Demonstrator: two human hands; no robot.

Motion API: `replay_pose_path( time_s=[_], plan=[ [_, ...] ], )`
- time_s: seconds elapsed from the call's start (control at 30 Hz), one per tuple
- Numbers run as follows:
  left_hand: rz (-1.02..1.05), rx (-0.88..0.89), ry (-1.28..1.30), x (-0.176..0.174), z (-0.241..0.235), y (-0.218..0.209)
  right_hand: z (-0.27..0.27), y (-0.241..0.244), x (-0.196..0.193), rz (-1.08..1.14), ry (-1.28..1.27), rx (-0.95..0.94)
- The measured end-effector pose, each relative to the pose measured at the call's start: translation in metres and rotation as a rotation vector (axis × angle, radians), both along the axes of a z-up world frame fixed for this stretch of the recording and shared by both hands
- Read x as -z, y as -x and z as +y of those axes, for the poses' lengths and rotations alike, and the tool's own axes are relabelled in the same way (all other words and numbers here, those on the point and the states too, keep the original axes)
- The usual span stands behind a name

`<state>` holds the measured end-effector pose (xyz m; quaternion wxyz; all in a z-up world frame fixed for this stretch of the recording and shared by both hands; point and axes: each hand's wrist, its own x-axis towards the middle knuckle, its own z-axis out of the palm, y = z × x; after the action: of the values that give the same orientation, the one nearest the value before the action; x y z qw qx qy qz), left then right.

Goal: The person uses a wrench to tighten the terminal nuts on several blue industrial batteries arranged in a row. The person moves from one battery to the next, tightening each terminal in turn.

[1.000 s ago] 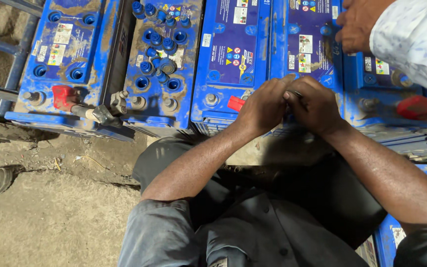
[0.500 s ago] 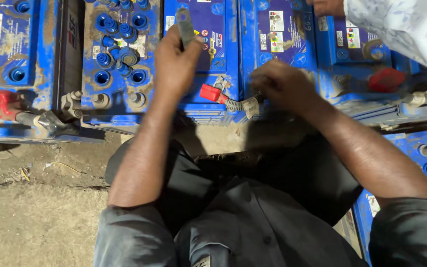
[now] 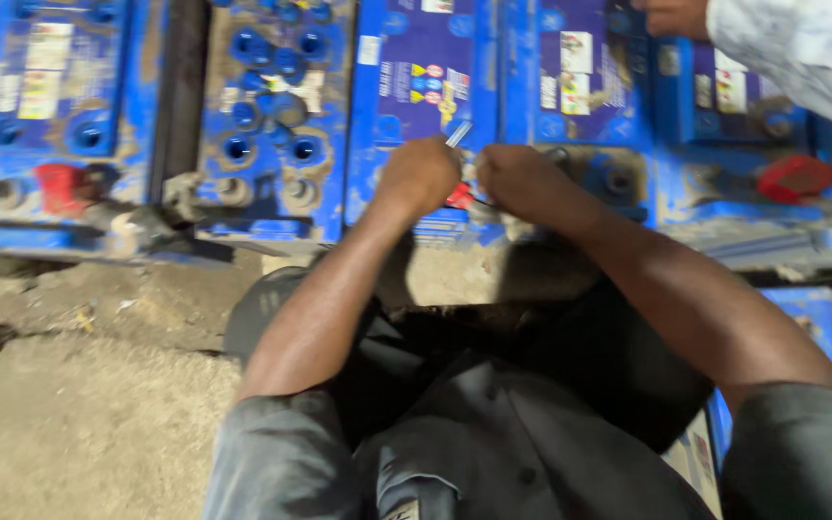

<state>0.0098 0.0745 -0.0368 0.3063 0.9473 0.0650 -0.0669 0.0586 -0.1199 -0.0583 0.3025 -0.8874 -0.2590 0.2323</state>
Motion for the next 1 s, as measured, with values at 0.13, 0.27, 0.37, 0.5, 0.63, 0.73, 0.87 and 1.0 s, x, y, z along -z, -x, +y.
replay_pose_path(
  time_s=[0.13,0.27,0.37,0.5,0.63,0.73,0.87,1.0],
  plan=[
    [-0.118,0.210,-0.283,0.011,-0.010,0.004,0.009,-0.036,0.044,0.081,-0.188,-0.081],
    [0.012,0.131,-0.212,0.006,-0.014,-0.001,0.009,-0.051,0.062,0.454,-0.105,0.119],
    [0.197,-0.159,0.004,-0.001,-0.015,-0.009,0.011,-0.046,0.062,0.198,-0.357,-0.012],
    [0.194,-0.232,0.065,-0.007,-0.016,-0.009,0.010,-0.036,0.054,0.341,-0.331,0.155],
    [0.169,-0.205,0.063,-0.016,-0.015,-0.004,0.018,-0.038,0.043,0.400,-0.325,0.152],
    [0.184,-0.150,0.025,-0.017,-0.018,-0.005,0.015,-0.033,0.039,0.366,-0.270,0.081],
    [0.185,-0.125,0.030,0.009,-0.013,-0.024,-0.010,-0.020,0.035,-0.606,0.182,-0.455],
    [0.174,-0.075,0.051,0.050,-0.010,-0.045,-0.018,0.000,0.014,-0.543,0.066,-0.414]
  ],
)
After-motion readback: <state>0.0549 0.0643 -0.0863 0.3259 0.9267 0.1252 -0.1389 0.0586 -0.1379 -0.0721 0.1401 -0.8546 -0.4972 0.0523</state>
